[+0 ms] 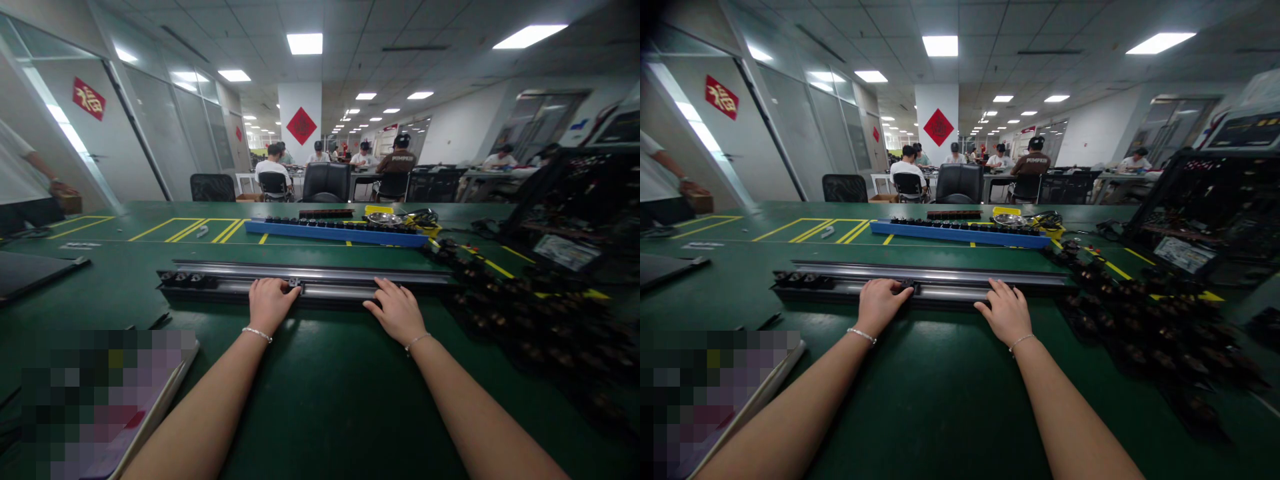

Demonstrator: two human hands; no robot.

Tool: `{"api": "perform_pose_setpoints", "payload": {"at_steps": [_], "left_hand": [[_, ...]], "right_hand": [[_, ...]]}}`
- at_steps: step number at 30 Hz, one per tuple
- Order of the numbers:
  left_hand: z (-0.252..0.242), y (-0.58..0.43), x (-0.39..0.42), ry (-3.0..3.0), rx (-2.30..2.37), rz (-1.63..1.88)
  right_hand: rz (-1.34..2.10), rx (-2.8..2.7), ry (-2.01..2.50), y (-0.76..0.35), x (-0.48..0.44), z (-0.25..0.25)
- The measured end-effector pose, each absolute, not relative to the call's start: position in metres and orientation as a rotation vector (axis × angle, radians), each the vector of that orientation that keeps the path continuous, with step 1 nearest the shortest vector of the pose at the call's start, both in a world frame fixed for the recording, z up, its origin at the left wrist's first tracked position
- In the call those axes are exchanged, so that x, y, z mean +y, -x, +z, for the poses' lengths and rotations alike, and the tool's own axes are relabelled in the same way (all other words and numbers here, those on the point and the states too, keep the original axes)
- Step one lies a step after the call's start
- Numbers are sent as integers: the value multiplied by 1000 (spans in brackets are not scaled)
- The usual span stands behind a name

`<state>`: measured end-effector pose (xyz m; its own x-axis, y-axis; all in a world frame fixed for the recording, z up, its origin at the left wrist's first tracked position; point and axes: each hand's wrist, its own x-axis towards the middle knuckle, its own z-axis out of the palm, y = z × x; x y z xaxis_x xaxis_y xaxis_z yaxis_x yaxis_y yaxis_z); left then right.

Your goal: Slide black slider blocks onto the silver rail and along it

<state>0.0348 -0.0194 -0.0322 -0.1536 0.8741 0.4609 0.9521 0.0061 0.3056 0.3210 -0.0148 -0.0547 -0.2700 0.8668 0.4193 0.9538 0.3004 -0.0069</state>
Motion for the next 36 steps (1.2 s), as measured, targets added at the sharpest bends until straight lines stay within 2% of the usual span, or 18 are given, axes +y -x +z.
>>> {"api": "perform_pose_setpoints", "payload": {"at_steps": [36], "left_hand": [[-43, -36, -17, 2158, -1919, -890]], "right_hand": [[-310, -2232, 1640, -322, -15, -54]]}}
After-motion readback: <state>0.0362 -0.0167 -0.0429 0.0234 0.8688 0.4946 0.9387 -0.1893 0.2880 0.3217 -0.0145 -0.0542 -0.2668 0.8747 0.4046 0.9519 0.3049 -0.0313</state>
